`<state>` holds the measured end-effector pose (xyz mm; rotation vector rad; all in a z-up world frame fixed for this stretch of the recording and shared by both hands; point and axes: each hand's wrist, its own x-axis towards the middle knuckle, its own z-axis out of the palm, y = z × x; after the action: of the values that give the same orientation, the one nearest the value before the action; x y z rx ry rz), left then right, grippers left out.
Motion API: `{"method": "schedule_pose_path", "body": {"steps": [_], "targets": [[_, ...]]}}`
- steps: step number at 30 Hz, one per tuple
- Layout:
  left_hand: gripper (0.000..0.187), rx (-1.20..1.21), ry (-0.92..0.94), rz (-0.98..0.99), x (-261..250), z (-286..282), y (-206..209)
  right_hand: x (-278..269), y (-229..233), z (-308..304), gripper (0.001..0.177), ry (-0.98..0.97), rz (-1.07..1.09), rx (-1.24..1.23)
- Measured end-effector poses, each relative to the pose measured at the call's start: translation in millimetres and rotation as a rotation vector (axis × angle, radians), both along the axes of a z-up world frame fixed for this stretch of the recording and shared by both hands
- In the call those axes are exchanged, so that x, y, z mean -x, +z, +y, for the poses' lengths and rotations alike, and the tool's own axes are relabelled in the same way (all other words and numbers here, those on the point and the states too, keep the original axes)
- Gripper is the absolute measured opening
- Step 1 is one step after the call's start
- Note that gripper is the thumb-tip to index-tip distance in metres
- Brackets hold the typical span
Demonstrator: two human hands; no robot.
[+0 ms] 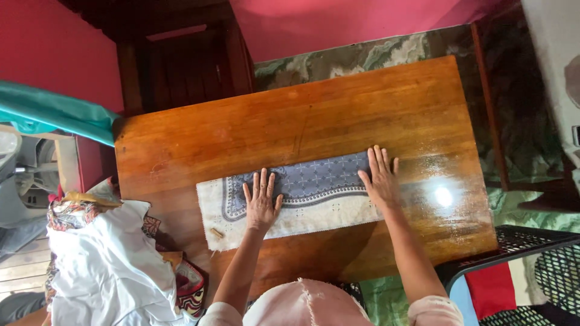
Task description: The person folds a red cloth, a patterned scarf, and a white t-shirt on a wooden table, smoothing each item before placing them into a black laundry basket.
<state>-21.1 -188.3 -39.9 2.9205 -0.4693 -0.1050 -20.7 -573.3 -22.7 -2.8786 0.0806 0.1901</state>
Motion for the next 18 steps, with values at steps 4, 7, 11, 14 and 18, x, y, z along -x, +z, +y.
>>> {"method": "schedule_pose_path", "body": {"steps": [4, 7, 11, 14, 18], "targets": [[0.091, 0.232, 0.049, -0.075, -14.5, -46.2, 47.5, -3.3, -7.4, -1.7, 0.067, 0.01, -0.039, -0.093], [0.092, 0.431, -0.107, -0.04, -20.7, -118.4, 24.8, 3.5, -12.4, -1.5, 0.063, 0.007, -0.068, -0.074], [0.074, 0.154, -0.361, -0.012, -25.3, -221.8, 4.9, 0.9, -22.2, -3.3, 0.064, 0.014, -0.146, 0.008], [0.076, 0.146, -0.296, -0.003, -28.8, -230.2, -11.4, 2.2, -19.8, -4.0, 0.062, 0.016, -0.14, -0.046], [0.077, 0.058, -0.22, -0.109, -33.5, -184.4, -8.1, 0.8, -20.3, -5.9, 0.065, 0.052, -0.193, -0.013]]}}
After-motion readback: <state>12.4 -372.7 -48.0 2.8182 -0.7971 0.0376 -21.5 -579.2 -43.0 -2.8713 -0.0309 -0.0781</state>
